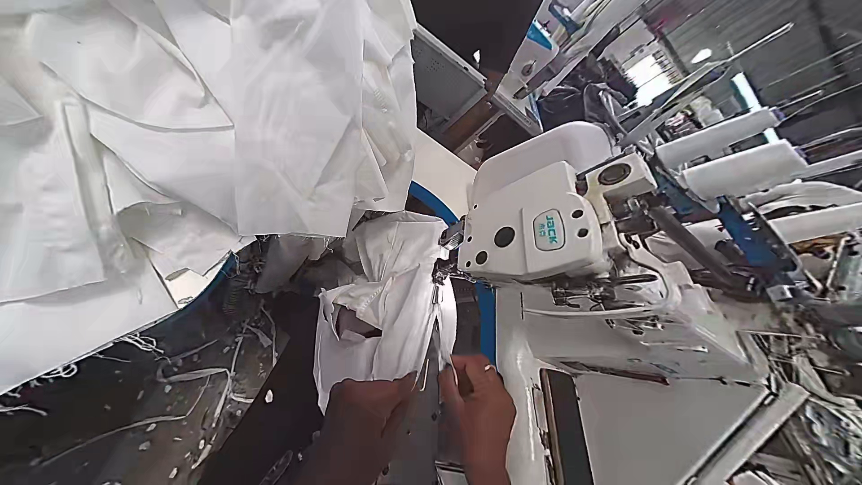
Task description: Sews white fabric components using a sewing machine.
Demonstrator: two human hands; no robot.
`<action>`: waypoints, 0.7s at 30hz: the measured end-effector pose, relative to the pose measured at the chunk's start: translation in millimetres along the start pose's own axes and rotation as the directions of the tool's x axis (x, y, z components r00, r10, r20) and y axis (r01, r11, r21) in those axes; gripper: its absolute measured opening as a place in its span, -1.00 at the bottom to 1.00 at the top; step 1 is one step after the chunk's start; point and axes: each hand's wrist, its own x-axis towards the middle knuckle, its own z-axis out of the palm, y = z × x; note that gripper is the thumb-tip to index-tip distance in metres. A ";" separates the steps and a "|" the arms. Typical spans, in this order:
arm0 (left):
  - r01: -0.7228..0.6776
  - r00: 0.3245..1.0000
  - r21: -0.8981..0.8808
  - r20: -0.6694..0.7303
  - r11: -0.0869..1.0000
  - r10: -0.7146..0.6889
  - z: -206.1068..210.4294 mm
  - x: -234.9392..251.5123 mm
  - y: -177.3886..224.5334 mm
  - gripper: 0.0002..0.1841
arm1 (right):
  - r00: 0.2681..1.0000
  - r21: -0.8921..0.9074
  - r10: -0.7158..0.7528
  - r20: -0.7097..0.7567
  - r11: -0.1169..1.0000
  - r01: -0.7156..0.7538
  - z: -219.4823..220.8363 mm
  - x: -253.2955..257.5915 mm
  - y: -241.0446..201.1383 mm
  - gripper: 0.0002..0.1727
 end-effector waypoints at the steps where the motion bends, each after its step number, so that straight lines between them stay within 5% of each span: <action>1: 0.001 0.999 0.015 0.045 1.000 -0.002 -8.8 -8.0 -0.5 -0.70 | 0.979 0.010 0.080 0.186 0.996 -0.084 -6.1 1.8 4.0 -0.86; 4: 0.041 0.990 0.025 0.131 0.999 -0.044 -20.5 -4.0 -1.5 -0.71 | 0.831 0.159 0.136 0.540 0.952 -0.260 4.1 6.4 37.4 -0.88; 6: 0.060 0.990 0.028 0.126 0.998 -0.063 -15.7 7.0 1.6 -0.68 | 0.907 0.599 0.037 0.420 0.739 -0.308 11.3 -3.8 60.9 -0.85; 7: 0.050 0.993 0.037 0.107 0.998 -0.054 -12.0 10.4 4.2 -0.68 | 0.943 0.726 0.047 0.331 0.626 -0.286 5.8 -8.1 60.1 -0.77; 8: 0.031 0.995 0.056 0.091 0.998 -0.036 -8.6 10.7 7.3 -0.70 | 0.973 0.754 0.046 0.226 0.624 -0.205 -4.4 -13.6 56.8 -0.74; 10: -0.036 0.998 0.076 0.047 0.996 0.032 -0.7 8.7 7.4 -0.71 | 0.988 0.391 -0.149 -0.042 0.907 0.154 -26.5 -19.5 43.9 -0.73; 11: -0.072 0.997 0.070 0.036 0.995 0.070 2.8 6.8 5.8 -0.72 | 0.949 0.114 -0.297 -0.105 0.944 0.308 -34.0 -21.2 35.8 -0.68; 13: -0.132 0.991 0.037 0.035 0.991 0.130 7.7 -1.2 6.0 -0.72 | 0.894 -0.161 -0.438 -0.093 0.893 0.421 -39.7 -31.7 13.6 -0.69; 16: -0.136 0.991 0.018 0.011 0.991 0.135 13.7 -9.0 12.6 -0.69 | 0.898 -0.222 -0.440 -0.015 0.877 0.426 -36.2 -41.5 -15.2 -0.84; 21: -0.063 0.996 -0.028 -0.067 0.998 0.061 26.8 4.7 5.5 -0.70 | 0.918 -0.156 -0.395 -0.027 0.909 0.386 -23.6 -20.9 -14.4 -0.81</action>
